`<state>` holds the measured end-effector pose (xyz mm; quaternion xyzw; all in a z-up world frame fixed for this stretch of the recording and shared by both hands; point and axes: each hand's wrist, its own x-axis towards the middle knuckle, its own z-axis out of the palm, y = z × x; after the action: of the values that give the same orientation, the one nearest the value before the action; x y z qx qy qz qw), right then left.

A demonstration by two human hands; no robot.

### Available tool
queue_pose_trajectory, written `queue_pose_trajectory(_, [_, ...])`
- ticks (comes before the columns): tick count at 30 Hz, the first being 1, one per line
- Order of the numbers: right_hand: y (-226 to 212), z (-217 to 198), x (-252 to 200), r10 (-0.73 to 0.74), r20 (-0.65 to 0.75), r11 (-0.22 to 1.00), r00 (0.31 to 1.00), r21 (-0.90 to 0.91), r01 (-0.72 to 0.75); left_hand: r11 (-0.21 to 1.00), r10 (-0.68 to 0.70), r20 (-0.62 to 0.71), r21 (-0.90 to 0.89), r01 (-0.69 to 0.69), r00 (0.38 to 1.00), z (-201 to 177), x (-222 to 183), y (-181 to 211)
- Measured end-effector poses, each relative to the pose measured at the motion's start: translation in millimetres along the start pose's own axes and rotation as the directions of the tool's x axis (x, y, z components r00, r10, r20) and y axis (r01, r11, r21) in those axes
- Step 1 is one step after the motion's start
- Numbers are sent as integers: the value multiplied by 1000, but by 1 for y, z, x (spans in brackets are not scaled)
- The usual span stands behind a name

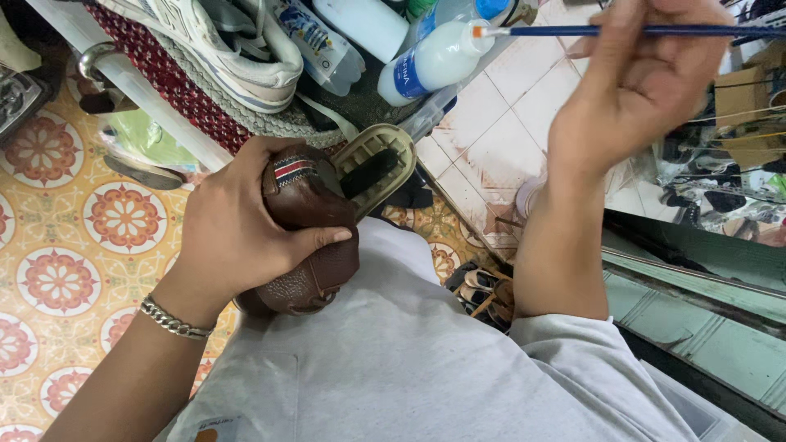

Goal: The person applies adhesive with a brush to the edges of a brown leather boot and its sole, then presses the sole onto the boot to reattach it.

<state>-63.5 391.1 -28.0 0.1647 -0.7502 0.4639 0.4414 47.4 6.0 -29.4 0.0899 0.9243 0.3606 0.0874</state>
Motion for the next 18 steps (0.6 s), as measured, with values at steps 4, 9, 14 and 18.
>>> queue_pose_trajectory(4, [-7, -8, 2, 100, -46, 995, 994, 22, -99, 999, 13, -2, -41, -13, 1000, 0, -1, -1])
queue_pose_trajectory(9, [16, -25, -13, 102, -63, 979, 993, 185, -89, 997, 28, -2, -75, -28, 1000, 1, -1, -4])
queue_pose_trajectory(14, [-12, -24, -46, 305, -58, 894, 951, 362, -264, 991, 58, -3, -118, -58, 998, 0, -4, -6])
queue_pose_trajectory(18, [-50, -1, -101, 728, -118, 617, 675, 541, -572, 995, 36, 8, -94, -35, 999, 1, -4, -8])
